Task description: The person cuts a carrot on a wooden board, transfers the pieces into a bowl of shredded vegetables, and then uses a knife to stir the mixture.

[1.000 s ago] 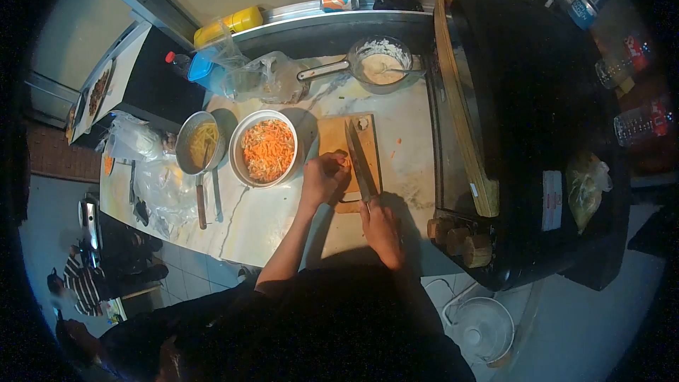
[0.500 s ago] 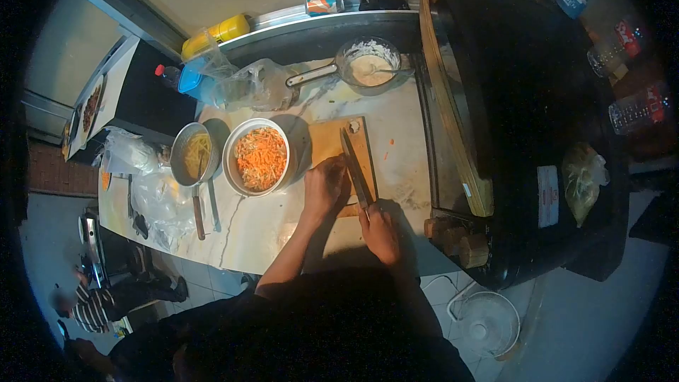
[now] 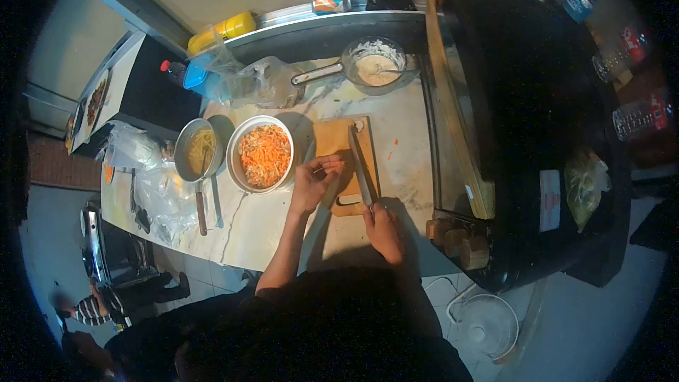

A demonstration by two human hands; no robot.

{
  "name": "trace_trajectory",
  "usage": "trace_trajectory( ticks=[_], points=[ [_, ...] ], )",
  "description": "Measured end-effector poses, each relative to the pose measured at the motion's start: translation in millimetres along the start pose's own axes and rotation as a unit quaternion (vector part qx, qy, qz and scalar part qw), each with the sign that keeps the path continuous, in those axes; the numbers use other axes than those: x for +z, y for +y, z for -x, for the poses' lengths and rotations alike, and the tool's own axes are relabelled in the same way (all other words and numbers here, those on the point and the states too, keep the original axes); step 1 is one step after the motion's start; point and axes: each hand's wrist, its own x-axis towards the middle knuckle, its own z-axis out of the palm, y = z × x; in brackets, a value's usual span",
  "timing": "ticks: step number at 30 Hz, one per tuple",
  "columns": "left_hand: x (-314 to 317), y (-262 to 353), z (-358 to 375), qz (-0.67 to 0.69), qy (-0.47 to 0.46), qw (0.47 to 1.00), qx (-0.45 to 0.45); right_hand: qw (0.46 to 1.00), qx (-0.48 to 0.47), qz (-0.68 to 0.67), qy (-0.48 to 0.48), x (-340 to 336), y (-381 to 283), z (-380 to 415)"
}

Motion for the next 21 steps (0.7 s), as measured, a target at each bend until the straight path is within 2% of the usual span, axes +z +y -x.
trace_trajectory(
  ticks=[4,6,10,12,15,17,18,21],
  points=[
    [-13.9,22.1,9.6,0.089,-0.025,0.995,-0.039,1.000,-0.022,-0.009,0.006,-2.4,-3.6,-4.6],
    [-22.6,32.3,13.4,0.128,-0.023,0.991,-0.024,1.000,-0.019,-0.016,0.011,-2.7,-3.9,-6.4],
    [-46.7,59.4,15.5,0.110,0.046,0.992,0.031,0.998,0.000,-0.058,-0.012,-2.0,-1.9,-9.4],
    [-67.0,64.5,14.9,0.121,0.058,0.990,0.036,0.999,-0.016,-0.049,0.007,-3.2,-3.9,-8.9],
    [-95.6,67.4,12.8,0.074,0.114,0.988,0.068,0.999,-0.004,-0.031,-0.005,-2.7,-2.5,-9.0],
    [-109.7,65.2,11.8,-0.007,0.160,0.984,0.075,0.999,0.020,-0.030,-0.015,-2.9,-5.3,-8.7],
    [-116.4,61.4,11.6,-0.007,0.163,0.984,0.074,0.998,0.044,-0.028,-0.023,-3.2,-7.1,-9.7],
    [-127.9,45.6,8.8,-0.094,0.167,0.978,0.084,1.000,0.024,-0.001,-0.016,-5.1,-10.6,-10.7]
  ],
)
